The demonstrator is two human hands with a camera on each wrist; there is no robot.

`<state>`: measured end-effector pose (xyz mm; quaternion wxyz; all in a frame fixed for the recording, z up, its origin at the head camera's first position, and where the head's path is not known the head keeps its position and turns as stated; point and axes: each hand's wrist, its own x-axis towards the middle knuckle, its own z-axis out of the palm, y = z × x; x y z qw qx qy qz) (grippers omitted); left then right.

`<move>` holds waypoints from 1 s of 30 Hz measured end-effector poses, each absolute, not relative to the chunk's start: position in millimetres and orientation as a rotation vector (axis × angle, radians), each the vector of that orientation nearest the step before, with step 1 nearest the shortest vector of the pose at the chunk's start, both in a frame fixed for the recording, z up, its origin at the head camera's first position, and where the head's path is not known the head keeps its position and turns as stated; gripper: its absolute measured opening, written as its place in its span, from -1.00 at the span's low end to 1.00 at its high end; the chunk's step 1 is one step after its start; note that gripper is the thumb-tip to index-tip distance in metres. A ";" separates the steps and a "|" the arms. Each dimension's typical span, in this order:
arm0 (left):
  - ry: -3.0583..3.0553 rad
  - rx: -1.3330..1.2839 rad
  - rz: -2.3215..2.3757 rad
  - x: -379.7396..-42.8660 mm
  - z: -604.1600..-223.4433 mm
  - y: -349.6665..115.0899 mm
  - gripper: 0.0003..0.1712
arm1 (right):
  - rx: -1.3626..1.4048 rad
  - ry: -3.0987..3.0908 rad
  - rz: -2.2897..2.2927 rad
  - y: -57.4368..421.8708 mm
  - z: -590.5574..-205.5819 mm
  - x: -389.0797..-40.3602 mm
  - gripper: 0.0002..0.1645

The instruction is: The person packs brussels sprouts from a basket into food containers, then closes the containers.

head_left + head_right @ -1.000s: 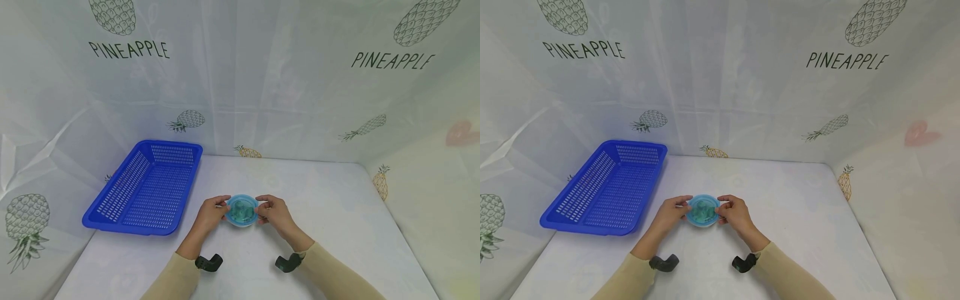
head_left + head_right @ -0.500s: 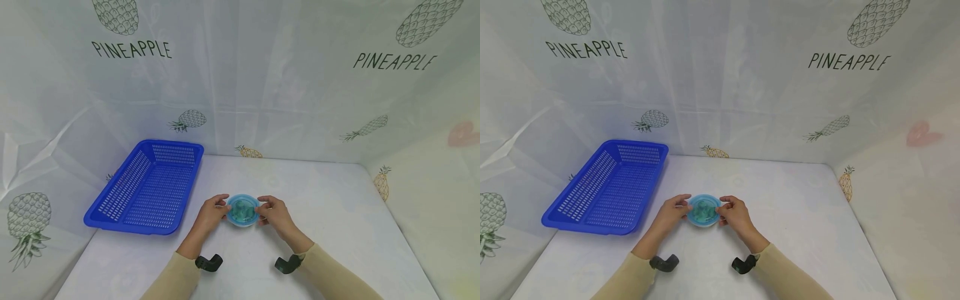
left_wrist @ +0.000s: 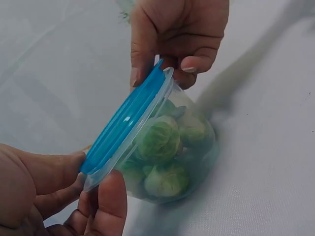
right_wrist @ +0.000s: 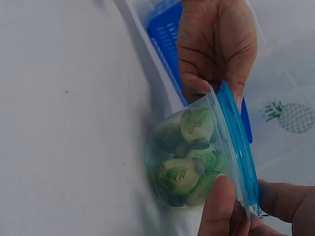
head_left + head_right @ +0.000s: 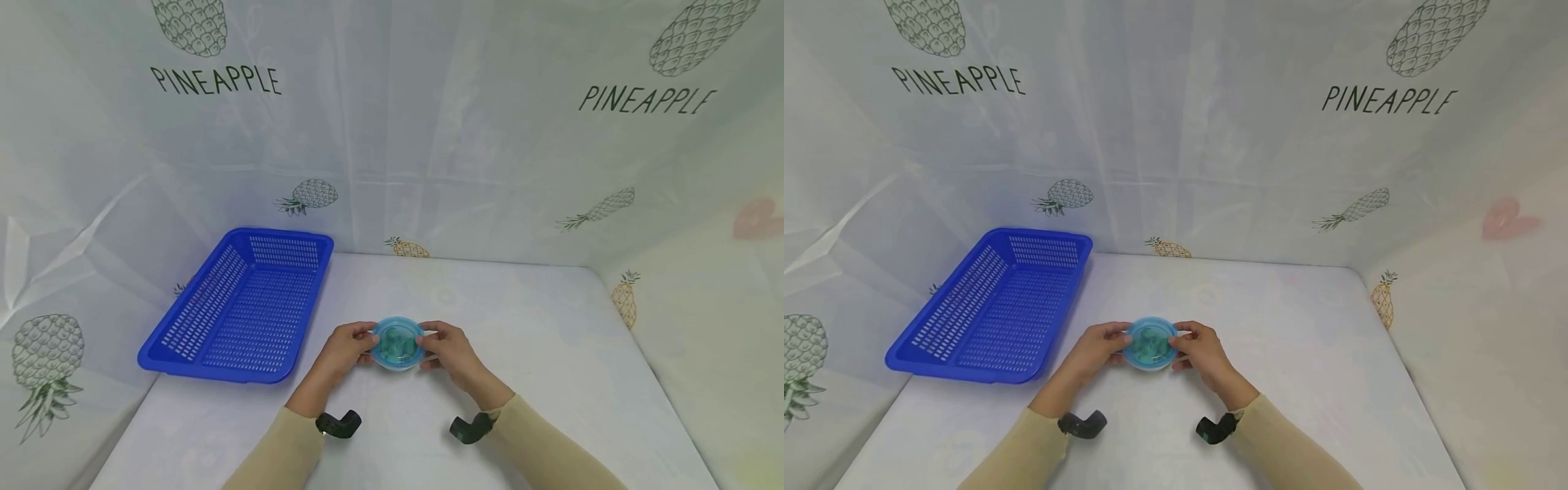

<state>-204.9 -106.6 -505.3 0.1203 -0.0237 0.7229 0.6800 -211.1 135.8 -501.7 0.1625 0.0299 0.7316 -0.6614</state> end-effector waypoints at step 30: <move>2.197 -0.137 1.970 -200.7 -499.1 -102.8 -0.60 | 0.136 2.147 -1.931 133.7 -496.8 -199.7 -0.48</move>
